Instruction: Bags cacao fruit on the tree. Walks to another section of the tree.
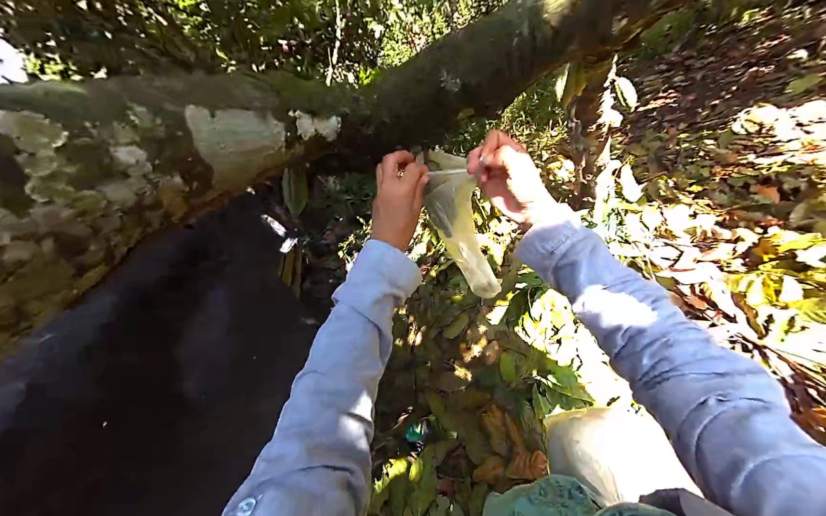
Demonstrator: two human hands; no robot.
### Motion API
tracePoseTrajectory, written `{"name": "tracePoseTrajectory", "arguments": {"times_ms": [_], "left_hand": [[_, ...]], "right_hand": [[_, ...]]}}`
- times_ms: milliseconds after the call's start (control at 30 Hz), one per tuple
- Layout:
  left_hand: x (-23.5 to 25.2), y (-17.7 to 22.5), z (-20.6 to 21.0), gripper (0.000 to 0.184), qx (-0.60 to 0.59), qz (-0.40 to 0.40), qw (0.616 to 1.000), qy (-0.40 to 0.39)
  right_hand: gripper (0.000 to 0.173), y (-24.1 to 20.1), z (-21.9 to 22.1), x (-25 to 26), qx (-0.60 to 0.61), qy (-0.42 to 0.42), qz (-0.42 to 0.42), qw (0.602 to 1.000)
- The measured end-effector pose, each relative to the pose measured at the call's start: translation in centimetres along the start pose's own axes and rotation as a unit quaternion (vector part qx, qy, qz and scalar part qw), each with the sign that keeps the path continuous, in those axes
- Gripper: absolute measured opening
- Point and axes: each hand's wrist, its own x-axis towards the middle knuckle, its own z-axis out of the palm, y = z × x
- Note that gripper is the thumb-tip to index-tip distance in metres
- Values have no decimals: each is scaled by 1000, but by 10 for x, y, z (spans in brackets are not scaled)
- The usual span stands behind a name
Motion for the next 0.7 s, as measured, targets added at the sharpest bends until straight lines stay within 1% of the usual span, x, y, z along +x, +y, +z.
{"name": "tracePoseTrajectory", "arguments": {"times_ms": [33,67,100,133,200,233,267,300,333,367,433,467,500,533,567,633,700], "left_hand": [[-1,4,-1,31,18,-9,1000,0],[-1,6,-5,34,35,-18,999,-8],[0,9,-10,37,53,-25,998,-16],[2,11,-16,40,63,-26,998,-17],[4,12,-20,50,37,-25,999,16],[6,12,-18,53,-3,-27,998,48],[7,12,-14,53,-66,-35,994,77],[9,12,-7,52,-150,-47,982,104],[10,8,1,48,-247,-62,958,130],[12,5,9,43,-352,-86,920,150],[20,9,17,36,-535,-151,814,169],[24,14,20,31,-582,-174,775,176],[28,19,23,21,-591,-181,765,180],[30,20,28,12,-568,-173,784,180],[32,20,31,12,-528,-168,813,180],[34,19,33,25,-458,-158,856,179],[31,19,31,31,-384,-136,897,171]], "right_hand": [[28,3,0,3,65,24,11,998],[26,5,2,6,99,49,22,994],[23,5,3,10,96,68,28,993],[18,4,6,15,67,82,30,994],[12,1,10,19,-51,73,8,996],[13,0,13,20,-109,52,-12,993],[15,-2,17,20,-158,22,-29,987],[15,-2,22,20,-195,-1,-45,980],[15,-3,28,18,-218,-10,-47,975],[13,-3,35,13,-235,-2,-43,971],[12,-2,47,6,-274,48,-34,960],[13,0,51,4,-295,78,-36,952],[11,4,54,4,-320,105,-50,940],[12,7,57,4,-344,122,-65,929],[13,10,58,4,-369,120,-74,919],[19,12,58,3,-407,101,-83,904],[20,10,58,-2,-410,105,-85,902]]}}
